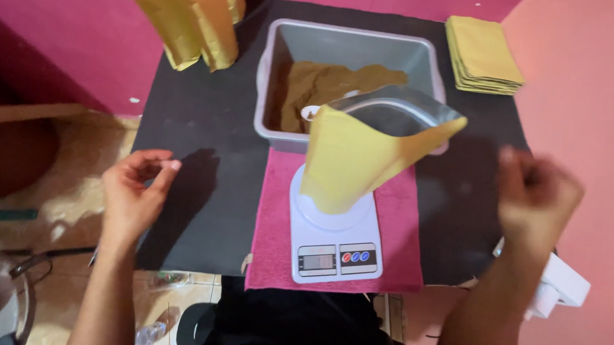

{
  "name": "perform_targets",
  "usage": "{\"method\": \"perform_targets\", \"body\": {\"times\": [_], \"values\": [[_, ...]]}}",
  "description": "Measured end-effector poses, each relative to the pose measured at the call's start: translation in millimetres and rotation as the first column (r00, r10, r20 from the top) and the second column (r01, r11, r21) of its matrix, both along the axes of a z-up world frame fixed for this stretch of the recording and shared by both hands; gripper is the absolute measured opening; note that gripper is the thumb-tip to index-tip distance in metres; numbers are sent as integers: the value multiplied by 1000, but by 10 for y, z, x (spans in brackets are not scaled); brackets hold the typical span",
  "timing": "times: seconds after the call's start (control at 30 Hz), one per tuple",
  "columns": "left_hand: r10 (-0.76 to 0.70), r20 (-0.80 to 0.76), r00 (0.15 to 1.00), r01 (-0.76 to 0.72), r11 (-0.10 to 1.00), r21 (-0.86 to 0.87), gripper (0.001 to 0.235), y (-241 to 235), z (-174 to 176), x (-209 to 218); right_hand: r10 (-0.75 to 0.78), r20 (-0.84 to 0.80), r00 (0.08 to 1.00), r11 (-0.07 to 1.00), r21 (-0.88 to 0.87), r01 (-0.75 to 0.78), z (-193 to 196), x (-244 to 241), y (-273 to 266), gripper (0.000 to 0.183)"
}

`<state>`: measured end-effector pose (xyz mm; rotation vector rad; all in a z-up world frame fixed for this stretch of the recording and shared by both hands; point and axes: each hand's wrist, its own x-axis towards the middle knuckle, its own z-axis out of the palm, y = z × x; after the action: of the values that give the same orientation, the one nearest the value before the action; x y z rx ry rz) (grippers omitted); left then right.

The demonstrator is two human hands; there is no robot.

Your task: Filling and weighing coffee bags with ground coffee powder using a spoon and a digital scale.

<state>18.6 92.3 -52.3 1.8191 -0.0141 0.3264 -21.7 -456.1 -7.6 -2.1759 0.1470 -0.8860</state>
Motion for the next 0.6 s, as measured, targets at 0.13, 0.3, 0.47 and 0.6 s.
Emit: {"method": "perform_targets", "body": {"times": [0.13,0.3,0.47,0.6], "values": [[-3,67,998,-3,997,83,28,9,-51,134,450,117,885,893,-73,-444,485,1081,279,17],[31,82,996,-41,991,125,28,-18,-129,229,492,-527,693,664,-287,-690,393,2040,740,24],[103,23,994,-105,983,150,26,-19,-56,321,305,-749,588,532,-379,-758,-234,2532,834,24],[88,-26,996,-85,992,88,25,-32,-185,416,357,-752,554,432,-393,-812,-353,2609,911,15]]}}
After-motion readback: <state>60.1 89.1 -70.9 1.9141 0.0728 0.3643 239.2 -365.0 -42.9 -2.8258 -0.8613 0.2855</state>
